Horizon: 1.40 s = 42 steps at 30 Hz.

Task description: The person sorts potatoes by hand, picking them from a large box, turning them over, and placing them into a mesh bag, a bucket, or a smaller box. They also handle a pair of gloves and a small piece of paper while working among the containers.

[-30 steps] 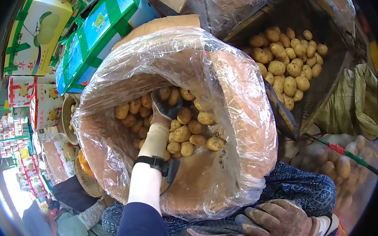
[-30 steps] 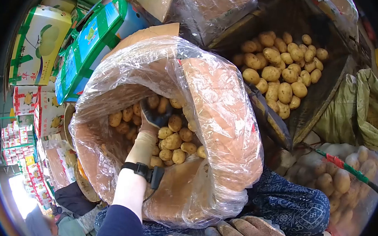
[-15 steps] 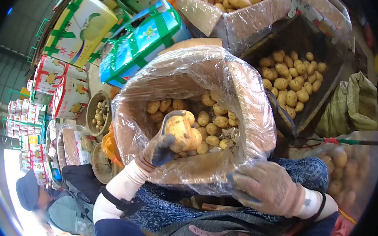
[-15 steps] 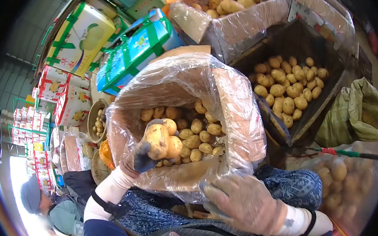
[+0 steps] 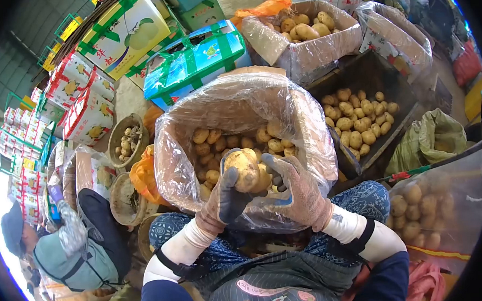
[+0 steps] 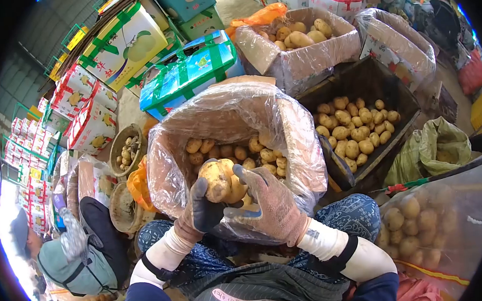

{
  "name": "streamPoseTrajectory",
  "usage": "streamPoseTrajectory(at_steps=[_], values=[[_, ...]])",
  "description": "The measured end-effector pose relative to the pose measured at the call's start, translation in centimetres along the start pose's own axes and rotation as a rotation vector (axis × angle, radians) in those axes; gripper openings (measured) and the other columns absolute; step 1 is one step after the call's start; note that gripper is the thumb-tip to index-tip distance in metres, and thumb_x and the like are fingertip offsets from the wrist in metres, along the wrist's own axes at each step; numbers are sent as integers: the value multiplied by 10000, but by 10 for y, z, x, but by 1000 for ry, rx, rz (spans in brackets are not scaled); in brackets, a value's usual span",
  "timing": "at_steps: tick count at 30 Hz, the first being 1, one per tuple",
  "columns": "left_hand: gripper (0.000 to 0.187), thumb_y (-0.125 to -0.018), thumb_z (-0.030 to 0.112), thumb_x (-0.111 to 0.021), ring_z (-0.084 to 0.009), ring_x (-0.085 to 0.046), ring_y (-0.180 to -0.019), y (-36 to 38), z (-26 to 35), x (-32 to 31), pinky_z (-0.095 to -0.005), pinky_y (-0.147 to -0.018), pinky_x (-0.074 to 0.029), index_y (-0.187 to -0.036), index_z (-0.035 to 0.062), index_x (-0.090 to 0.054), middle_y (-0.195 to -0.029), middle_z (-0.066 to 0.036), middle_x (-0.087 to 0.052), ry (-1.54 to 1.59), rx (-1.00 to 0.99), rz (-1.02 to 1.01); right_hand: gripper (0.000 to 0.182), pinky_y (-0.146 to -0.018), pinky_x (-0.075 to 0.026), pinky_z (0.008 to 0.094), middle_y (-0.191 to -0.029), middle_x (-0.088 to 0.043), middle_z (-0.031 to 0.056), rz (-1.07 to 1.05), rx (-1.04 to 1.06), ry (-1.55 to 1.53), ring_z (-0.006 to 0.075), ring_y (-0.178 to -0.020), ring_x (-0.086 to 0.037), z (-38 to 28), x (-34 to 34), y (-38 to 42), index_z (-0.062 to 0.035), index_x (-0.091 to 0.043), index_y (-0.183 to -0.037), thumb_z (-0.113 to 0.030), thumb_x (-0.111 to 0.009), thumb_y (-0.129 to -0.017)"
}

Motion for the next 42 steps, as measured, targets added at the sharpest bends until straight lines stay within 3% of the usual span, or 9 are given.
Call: streamPoseTrajectory(at_steps=[7, 9, 19, 22, 24, 25, 28, 38, 42], values=[[645, -985, 549, -475, -247, -533, -1191, -5, -3, 7, -399, -975, -508, -1413, 97, -304, -1304, -122, -467, -16, -53, 87, 831, -806, -501, 356, -1150, -552, 155, -24, -11, 11, 271, -932, -587, 9, -4, -8, -40, -454, -1398, -257, -859, -706], [601, -1002, 513, -465, -242, -548, -1168, -2, 4, 8, -378, -942, -531, -1406, 96, -309, -1295, -131, -472, -539, -158, 131, 849, -864, -496, 384, -1181, -551, 166, -50, 1, 73, 307, -1003, -593, 9, -6, -9, -36, -448, -1405, -265, -862, -700], [597, -1010, 529, -425, -228, -582, -1126, 3, 1, -6, -351, -929, -541, -1385, 69, -351, -1289, -126, -504, -234, -149, 153, 870, -910, -495, 411, -1231, -555, 210, -40, 125, 180, 371, -1076, -598, 10, -16, -16, -38, -436, -1421, -409, -822, -735], [675, -992, 616, -350, -224, -590, -1110, 4, 10, -12, -350, -927, -536, -1396, 76, -363, -1292, -119, -523, -86, -150, 92, 785, -822, -528, 367, -1158, -612, 168, 61, 143, -51, 287, -1013, -639, 8, -12, -22, -20, -448, -1407, -375, -783, -791], [726, -983, 661, -259, -225, -596, -1113, 11, 20, -23, -342, -944, -523, -1418, 89, -361, -1291, -115, -542, -206, -127, 4, 676, -693, -531, 300, -1061, -645, 103, -58, -367, -775, 180, -847, -651, 2, 0, -21, -5, -465, -1382, -368, -711, -867], [740, -984, 665, -220, -227, -556, -1185, 12, 20, -20, -368, -1007, -483, -1431, 89, -347, -1336, -121, -504, -158, -103, -77, 571, -590, -492, 248, -964, -647, 55, -72, -415, -821, 109, -691, -601, 10, 0, -22, -8, -513, -1320, -423, -608, -940], [775, -960, 703, -169, -284, -496, -1270, 11, 16, -25, -460, -1068, -426, -1435, 116, -340, -1401, -146, -448, -175, -220, -21, 554, -583, -479, 256, -913, -646, 58, 107, -527, -1205, 119, -663, -579, 20, -6, -21, -29, -558, -1249, -504, -528, -966], [841, -932, 734, -245, -284, -464, -1297, 35, 45, -7, -450, -1075, -418, -1395, 51, -404, -1423, -160, -420, -186, -270, -150, 646, -526, -444, 248, -1009, -666, 103, 198, -443, -1204, 150, -683, -574, 35, 12, -32, -72, -586, -1222, -629, -479, -914], [818, -913, 761, -261, -316, -472, -1284, 75, 84, 23, -479, -1080, -398, -1362, 106, -461, -1415, -147, -443, -231, -534, 22, 583, -521, -415, 256, -975, -668, 88, 276, -516, -1219, 147, -680, -555, 29, 9, -34, -83, -579, -1228, -575, -493, -927]])
Point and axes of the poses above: each hand's wrist, its own y-axis away from the middle knuckle, its own x-axis out of the back of the hand, z = x × y, the point moved 2 cm from there along -y, towards the middle knuckle
